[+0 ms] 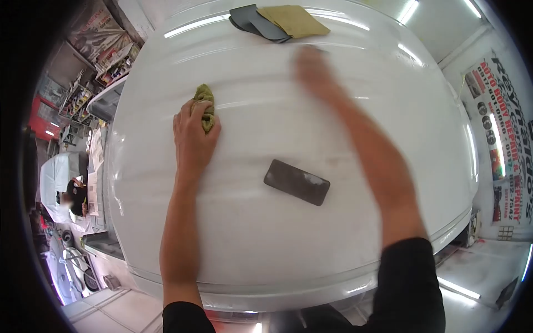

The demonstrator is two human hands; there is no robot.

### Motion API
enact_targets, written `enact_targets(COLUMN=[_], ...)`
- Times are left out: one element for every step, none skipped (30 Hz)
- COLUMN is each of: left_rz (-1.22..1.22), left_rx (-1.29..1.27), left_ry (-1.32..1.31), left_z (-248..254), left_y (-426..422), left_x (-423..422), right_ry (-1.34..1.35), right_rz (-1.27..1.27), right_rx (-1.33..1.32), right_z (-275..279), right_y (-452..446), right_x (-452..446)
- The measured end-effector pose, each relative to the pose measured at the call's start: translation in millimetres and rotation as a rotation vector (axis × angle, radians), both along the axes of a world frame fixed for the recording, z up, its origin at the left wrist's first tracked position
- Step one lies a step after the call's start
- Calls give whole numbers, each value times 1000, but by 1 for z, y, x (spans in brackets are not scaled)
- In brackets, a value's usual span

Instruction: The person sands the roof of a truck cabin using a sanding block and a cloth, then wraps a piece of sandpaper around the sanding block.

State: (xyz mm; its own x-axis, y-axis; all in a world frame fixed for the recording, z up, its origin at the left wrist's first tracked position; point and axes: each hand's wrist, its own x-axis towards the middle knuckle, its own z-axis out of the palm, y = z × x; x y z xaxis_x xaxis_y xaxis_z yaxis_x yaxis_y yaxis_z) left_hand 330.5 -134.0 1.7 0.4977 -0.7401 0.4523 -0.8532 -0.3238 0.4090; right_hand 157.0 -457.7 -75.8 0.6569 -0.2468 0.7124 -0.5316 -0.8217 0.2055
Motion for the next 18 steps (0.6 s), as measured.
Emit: enact_targets(left_rz=[-8,-12,4,14,13,-9,-15,-24,-31,-28,-20,-8,-7,-15,1,9,17,19], left_rx=[15,15,1,1,5,-4,-19,-24,-26,-32,-29,-4,-12,-23,-26,-18,2,10], left_ry=[16,27,32,39,51,42,37,29,-25,-81,-95,-33,-25,-19,-12,-7,-1,11], left_z=[0,2,3,3,2,2,1,-2,-8,-12,-10,-1,-1,-1,2,4,4,2], left_y=[4,1,0,2,1,-1,-2,2,2,2,3,4,5,3,0,-1,1,3], left_x=[2,3,1,-2,-5,-5,-1,3,9,12,12,8,9,8,8,6,4,4], right_ry=[-168,523,362,347,217,96,119,150,190,168,131,240,342,337,133,-6,-20,231], right_rz=[73,162,100,102,235,372,248,120,-7,-12,-32,-106,-177,-147,18,142,185,20], right_rx=[-249,346,457,491,386,259,293,322,348,546,734,598,457,321,175,99,156,443], right_z=[-20,59,60,62,50,32,34,38,41,30,21,27,32,31,25,25,33,53], right_y=[18,58,82,84,72,45,24,5,-15,-53,-89,-68,-50,-27,6,37,62,77], right_x=[64,95,130,131,107,75,39,2,-35,-45,-55,-39,-23,5,48,84,112,131])
